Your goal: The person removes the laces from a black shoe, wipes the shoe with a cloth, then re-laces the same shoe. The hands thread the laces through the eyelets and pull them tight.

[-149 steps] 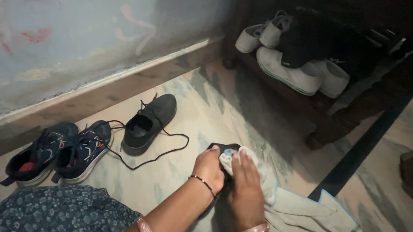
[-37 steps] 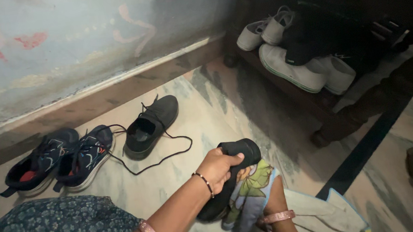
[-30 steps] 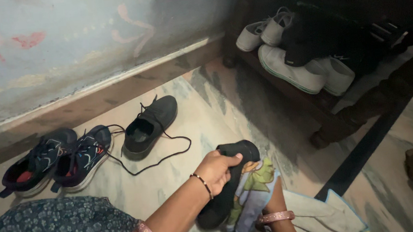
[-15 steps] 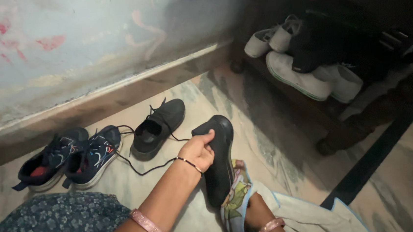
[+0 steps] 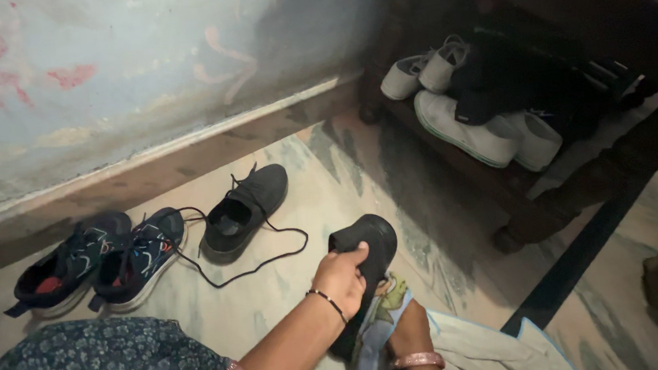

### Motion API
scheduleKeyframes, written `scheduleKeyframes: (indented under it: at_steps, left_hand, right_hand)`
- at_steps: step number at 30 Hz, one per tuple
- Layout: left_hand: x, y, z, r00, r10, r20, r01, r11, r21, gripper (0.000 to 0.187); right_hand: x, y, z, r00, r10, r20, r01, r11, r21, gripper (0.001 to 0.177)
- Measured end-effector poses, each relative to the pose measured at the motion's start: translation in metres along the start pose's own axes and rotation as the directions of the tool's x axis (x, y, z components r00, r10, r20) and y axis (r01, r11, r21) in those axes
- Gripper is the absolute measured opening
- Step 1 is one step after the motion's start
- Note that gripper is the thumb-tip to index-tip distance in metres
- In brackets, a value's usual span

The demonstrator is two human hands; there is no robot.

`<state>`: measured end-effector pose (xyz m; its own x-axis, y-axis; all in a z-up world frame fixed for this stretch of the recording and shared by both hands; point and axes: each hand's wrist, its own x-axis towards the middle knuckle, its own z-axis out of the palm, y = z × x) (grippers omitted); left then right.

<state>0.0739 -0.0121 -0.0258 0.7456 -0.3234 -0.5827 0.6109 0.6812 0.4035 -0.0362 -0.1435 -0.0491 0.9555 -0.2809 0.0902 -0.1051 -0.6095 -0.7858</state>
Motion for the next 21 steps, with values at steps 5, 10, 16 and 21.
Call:
scheduleKeyframes:
  at_steps: [5, 10, 16, 21]
  left_hand:
    - [0.052, 0.003, -0.028, 0.999, 0.01, -0.031, -0.014, 0.991, -0.133, 0.023]
    - [0.067, 0.026, -0.039, 0.994, 0.009, -0.111, -0.033, 0.976, -0.215, 0.016]
    - [-0.007, 0.045, 0.0, 0.895, 0.439, 0.082, -0.364, 0.612, 0.702, 0.032]
    - [-0.062, 0.056, 0.023, 0.593, 0.35, 0.725, -0.589, -0.426, 0.687, 0.056]
  right_hand:
    - [0.006, 0.003, 0.005, 0.952, 0.084, 0.293, 0.041, 0.918, -0.395, 0.03]
    - [-0.003, 0.011, 0.008, 0.937, 0.006, 0.35, -0.026, 0.998, 0.05, 0.037]
    - [0.001, 0.017, -0.001, 0.938, 0.037, 0.346, -0.025, 0.999, -0.037, 0.033]
    - [0.006, 0.001, -0.031, 0.951, 0.172, 0.256, -0.265, 0.88, 0.395, 0.03]
